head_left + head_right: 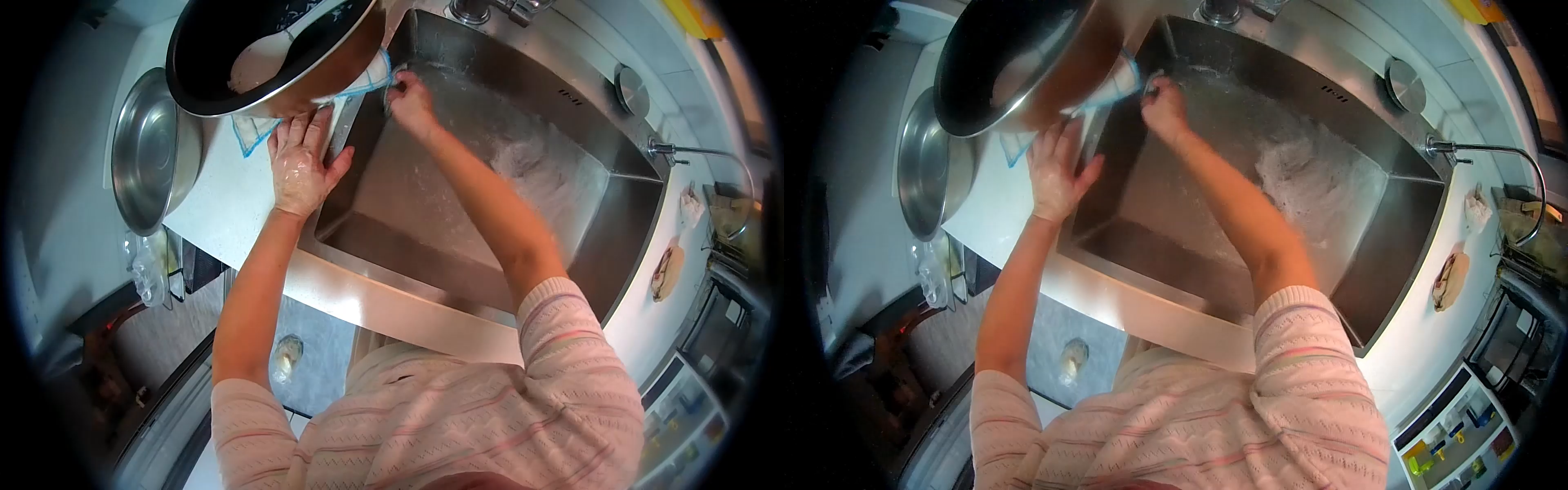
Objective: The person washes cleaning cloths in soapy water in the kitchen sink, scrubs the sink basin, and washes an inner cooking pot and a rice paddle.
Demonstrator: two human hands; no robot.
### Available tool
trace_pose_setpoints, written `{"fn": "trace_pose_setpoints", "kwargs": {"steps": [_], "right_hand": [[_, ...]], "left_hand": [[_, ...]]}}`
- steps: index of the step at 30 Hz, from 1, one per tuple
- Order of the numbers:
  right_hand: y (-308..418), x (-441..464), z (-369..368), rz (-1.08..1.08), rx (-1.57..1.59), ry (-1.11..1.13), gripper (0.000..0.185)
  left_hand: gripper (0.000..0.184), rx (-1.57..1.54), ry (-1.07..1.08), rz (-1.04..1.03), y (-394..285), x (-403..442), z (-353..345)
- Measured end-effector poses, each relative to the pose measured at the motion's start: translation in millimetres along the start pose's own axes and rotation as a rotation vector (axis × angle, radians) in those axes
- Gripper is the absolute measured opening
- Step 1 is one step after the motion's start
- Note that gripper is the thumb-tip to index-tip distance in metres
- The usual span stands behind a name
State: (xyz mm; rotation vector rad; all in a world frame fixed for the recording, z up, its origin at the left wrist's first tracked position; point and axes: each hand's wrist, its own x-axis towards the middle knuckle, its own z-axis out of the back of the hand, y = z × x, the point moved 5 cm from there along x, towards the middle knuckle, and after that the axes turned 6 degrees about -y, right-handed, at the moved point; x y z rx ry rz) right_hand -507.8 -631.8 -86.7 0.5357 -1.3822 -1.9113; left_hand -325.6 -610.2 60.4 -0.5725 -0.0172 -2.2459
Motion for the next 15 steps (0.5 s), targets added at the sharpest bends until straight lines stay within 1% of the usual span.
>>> {"fn": "trace_pose_setpoints", "kwargs": {"steps": [2,4,6,9,12,14,15], "right_hand": [[7,-35,1,-0.123,-0.007,0.262,0.017],[-2,-84,-8,-0.063,-0.086,0.496,0.018],[-20,-137,-24,0.181,-0.144,0.612,0.014],[-4,-168,-19,0.497,-0.130,0.681,0.015],[-20,-152,-18,0.575,-0.474,0.775,0.018],[-37,-110,-13,0.510,-0.455,0.589,0.022],[-56,-86,-12,0.515,-0.422,0.484,0.022]], "left_hand": [[0.057,0.000,0.001,-0.005,-1,1,1],[0.055,-0.003,0.002,-0.019,-4,2,4],[0.055,-0.002,0.009,-0.010,-5,2,5],[0.056,0.004,0.008,-0.005,-2,2,1],[0.057,-0.001,0.012,0.007,-2,1,-1],[0.057,-0.010,0.010,0.014,-2,1,1],[0.057,-0.019,0.005,0.015,-1,1,0]]}}
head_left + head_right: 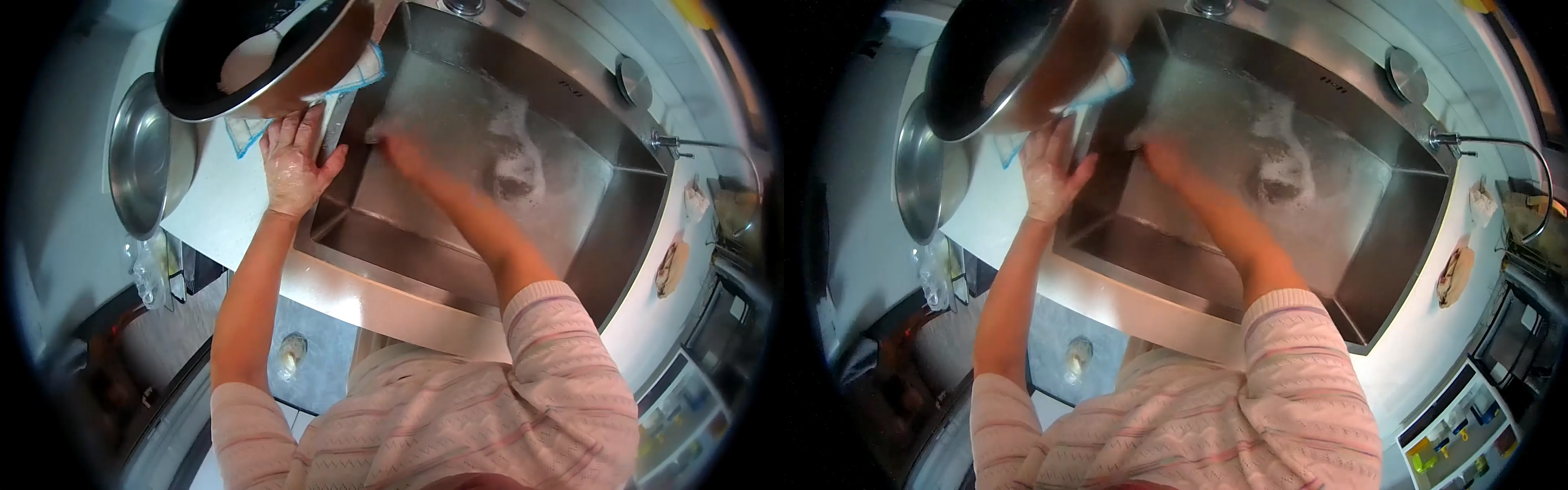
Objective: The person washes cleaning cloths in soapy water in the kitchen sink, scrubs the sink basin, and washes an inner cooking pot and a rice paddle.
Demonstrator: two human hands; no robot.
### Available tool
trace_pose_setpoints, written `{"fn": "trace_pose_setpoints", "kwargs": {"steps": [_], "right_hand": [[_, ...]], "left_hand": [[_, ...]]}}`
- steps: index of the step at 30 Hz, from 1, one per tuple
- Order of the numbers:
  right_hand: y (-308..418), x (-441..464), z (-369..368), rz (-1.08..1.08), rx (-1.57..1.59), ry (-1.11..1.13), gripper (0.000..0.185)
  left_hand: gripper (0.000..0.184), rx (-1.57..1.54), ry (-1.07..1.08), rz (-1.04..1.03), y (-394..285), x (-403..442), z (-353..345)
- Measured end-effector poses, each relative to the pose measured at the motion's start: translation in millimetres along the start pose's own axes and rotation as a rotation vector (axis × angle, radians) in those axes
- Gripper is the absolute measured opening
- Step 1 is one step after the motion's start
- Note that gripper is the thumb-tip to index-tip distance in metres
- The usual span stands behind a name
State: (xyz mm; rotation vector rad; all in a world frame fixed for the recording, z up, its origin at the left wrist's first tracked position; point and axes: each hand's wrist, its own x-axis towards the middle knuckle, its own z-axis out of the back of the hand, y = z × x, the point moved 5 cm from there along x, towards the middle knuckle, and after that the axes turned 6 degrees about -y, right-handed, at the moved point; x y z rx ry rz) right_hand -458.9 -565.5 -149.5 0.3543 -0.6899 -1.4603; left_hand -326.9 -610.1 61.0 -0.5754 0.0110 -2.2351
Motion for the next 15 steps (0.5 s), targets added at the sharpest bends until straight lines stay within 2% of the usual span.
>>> {"fn": "trace_pose_setpoints", "kwargs": {"steps": [1,3,6,9,10,12,15], "right_hand": [[-26,11,0,-0.016,0.008,-0.109,0.022],[-53,48,36,-0.649,0.225,0.225,0.019],[-27,56,88,-0.691,0.940,-0.076,0.016],[40,60,120,-0.459,1.214,-0.168,0.014],[53,59,111,-0.369,1.176,-0.199,0.014],[76,53,105,-0.245,0.768,-0.357,0.012],[112,51,125,-0.032,0.415,-0.390,0.012]], "left_hand": [[0.057,-0.010,-0.005,-0.001,1,0,0],[0.058,-0.010,0.017,0.007,1,-1,1],[0.058,0.019,-0.005,-0.017,-1,-2,4],[0.059,-0.006,0.012,-0.014,0,-2,3],[0.059,-0.012,0.010,-0.006,1,-2,3],[0.057,-0.024,-0.001,-0.003,1,-1,5],[0.053,-0.080,-0.023,-0.012,0,-1,6]]}}
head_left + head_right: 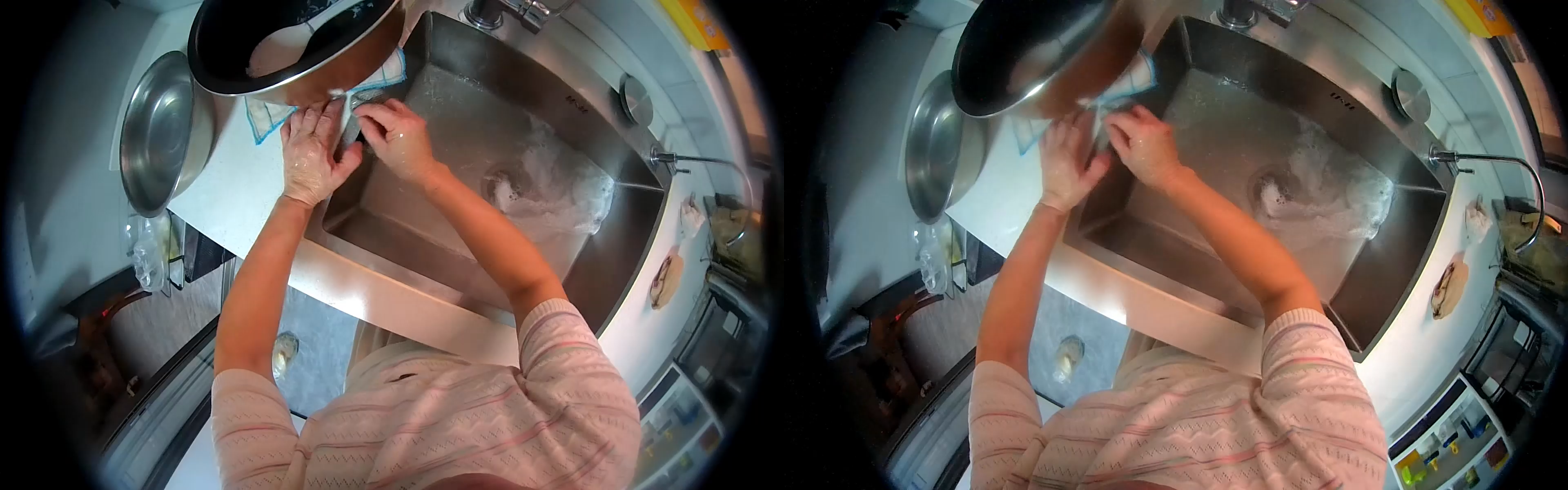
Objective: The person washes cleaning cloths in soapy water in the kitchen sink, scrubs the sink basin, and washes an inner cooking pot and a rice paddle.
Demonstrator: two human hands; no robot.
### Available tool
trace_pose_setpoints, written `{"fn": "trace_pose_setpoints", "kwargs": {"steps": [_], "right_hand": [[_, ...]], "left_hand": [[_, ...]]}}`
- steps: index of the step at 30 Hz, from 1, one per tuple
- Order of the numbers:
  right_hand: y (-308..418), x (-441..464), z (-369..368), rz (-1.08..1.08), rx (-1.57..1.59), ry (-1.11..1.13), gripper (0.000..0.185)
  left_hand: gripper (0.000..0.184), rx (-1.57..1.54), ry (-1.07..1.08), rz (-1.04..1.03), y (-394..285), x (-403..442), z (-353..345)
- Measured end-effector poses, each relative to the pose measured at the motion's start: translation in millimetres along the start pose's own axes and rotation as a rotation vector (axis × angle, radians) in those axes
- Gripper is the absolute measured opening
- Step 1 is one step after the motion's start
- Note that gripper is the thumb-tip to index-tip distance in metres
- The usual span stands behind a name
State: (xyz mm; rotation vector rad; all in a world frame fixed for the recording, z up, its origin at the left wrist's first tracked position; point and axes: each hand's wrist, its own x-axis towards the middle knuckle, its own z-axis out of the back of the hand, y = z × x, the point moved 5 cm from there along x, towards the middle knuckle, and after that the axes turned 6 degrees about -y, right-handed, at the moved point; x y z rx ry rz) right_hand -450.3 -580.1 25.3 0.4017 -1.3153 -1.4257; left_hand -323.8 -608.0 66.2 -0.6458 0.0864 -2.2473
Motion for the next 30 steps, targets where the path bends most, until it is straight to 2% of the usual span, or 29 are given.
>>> {"fn": "trace_pose_setpoints", "kwargs": {"steps": [3,6,9,12,15,18,21,24,27,29,30], "right_hand": [[7,-22,-8,0.077,0.117,0.067,0.012],[23,-56,-18,-0.067,0.252,0.331,0.010],[26,-53,-17,-0.100,0.267,0.312,0.010],[31,-45,-23,-0.034,0.112,0.301,0.010],[43,-68,-32,0.038,0.241,0.455,0.009],[52,-90,-43,0.019,0.220,0.586,0.009],[53,-94,-43,0.011,0.266,0.664,0.008],[60,-102,-23,0.094,0.172,0.734,0.008],[51,-121,13,0.069,0.289,0.727,0.009],[43,-137,52,0.002,0.321,0.854,0.009],[39,-146,76,-0.116,0.333,0.870,0.010]], "left_hand": [[0.046,-0.068,-0.010,-0.004,8,0,-1],[0.041,-0.078,-0.031,0.004,11,0,-2],[0.038,-0.095,-0.061,-0.004,10,-1,1],[0.036,-0.101,-0.034,0.028,14,-3,-2],[0.035,-0.114,-0.053,0.031,15,-5,-3],[0.035,-0.090,-0.102,0.006,18,-5,-7],[0.036,-0.090,-0.066,0.026,22,-7,-12],[0.036,-0.056,-0.093,-0.014,24,-6,-15],[0.035,-0.035,-0.094,-0.036,26,-8,-17],[0.035,-0.013,-0.082,-0.062,26,-8,-18],[0.035,-0.027,-0.089,-0.075,30,-9,-21]]}}
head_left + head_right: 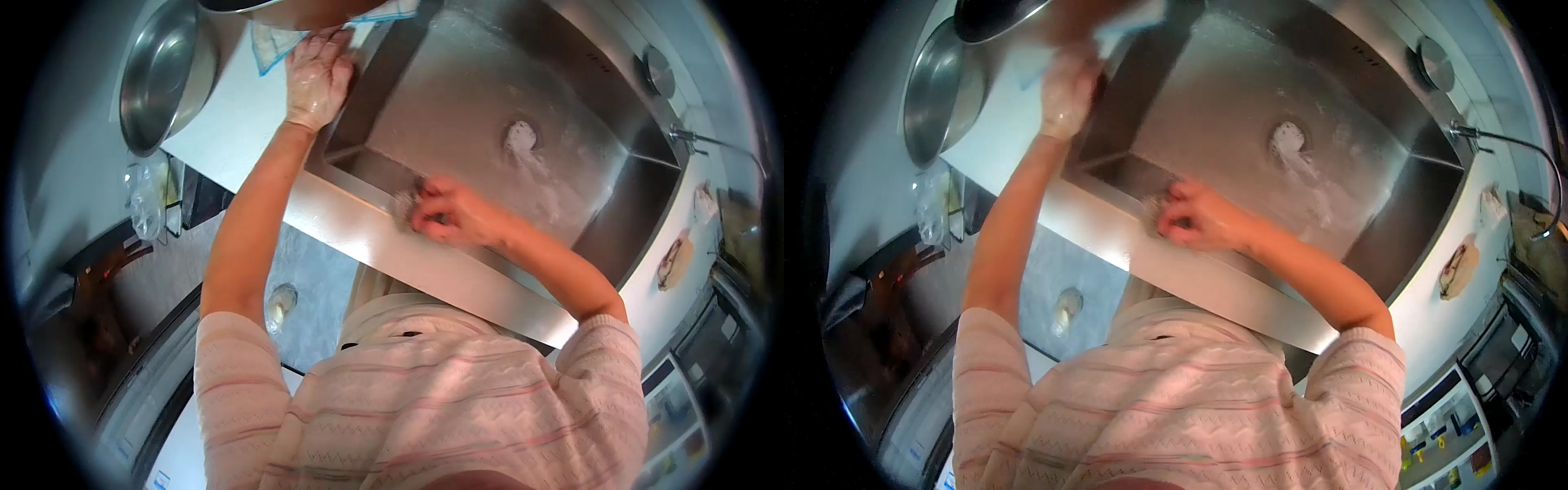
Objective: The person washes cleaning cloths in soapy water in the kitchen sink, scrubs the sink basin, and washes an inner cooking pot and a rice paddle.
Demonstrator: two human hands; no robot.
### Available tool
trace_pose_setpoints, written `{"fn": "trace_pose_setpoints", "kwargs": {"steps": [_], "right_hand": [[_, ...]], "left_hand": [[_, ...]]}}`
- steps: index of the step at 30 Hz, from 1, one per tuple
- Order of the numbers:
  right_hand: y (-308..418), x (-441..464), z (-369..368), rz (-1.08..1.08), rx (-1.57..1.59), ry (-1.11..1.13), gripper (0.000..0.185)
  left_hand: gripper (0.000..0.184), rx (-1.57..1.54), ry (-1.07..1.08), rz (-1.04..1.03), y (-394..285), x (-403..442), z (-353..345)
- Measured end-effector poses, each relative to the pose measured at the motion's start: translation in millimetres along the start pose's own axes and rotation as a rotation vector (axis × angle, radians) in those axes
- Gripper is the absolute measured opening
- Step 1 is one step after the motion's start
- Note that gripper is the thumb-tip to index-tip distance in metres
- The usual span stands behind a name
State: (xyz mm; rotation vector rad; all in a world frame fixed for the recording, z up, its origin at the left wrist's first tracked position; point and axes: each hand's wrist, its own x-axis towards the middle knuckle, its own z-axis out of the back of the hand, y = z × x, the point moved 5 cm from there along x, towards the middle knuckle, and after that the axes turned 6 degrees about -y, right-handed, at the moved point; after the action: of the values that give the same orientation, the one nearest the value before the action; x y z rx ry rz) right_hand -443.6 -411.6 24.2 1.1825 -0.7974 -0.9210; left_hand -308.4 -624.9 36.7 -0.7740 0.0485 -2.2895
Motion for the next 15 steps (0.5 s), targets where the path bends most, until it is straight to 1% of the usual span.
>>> {"fn": "trace_pose_setpoints", "kwargs": {"steps": [1,3,5,7,8,10,12,14,15], "right_hand": [[1,-26,8,-0.102,0.060,-0.002,0.011],[3,-77,26,-0.234,0.126,0.040,0.011],[0,-132,41,-0.371,0.136,0.033,0.010],[1,-173,57,-0.569,0.300,-0.040,0.009],[-9,-191,67,-0.718,0.370,-0.059,0.009],[-38,-222,78,-1.009,0.510,-0.103,0.009],[-79,-217,74,-1.097,0.343,-0.225,0.012],[-112,-174,41,-0.905,0.368,-0.123,0.017],[-119,-141,24,-0.777,0.215,-0.105,0.015]], "left_hand": [[0.035,-0.037,0.001,0.029,-1,-1,2],[0.035,-0.018,-0.026,0.009,-5,2,5],[0.035,-0.018,-0.013,0.033,-9,4,8],[0.036,0.003,-0.021,0.040,-11,4,8],[0.037,-0.003,-0.033,0.009,-10,4,7],[0.038,0.027,-0.020,0.024,-11,4,7],[0.041,0.050,0.006,0.031,-10,3,7],[0.042,0.053,0.000,0.025,-10,4,7],[0.042,0.053,-0.001,0.019,-10,5,7]]}}
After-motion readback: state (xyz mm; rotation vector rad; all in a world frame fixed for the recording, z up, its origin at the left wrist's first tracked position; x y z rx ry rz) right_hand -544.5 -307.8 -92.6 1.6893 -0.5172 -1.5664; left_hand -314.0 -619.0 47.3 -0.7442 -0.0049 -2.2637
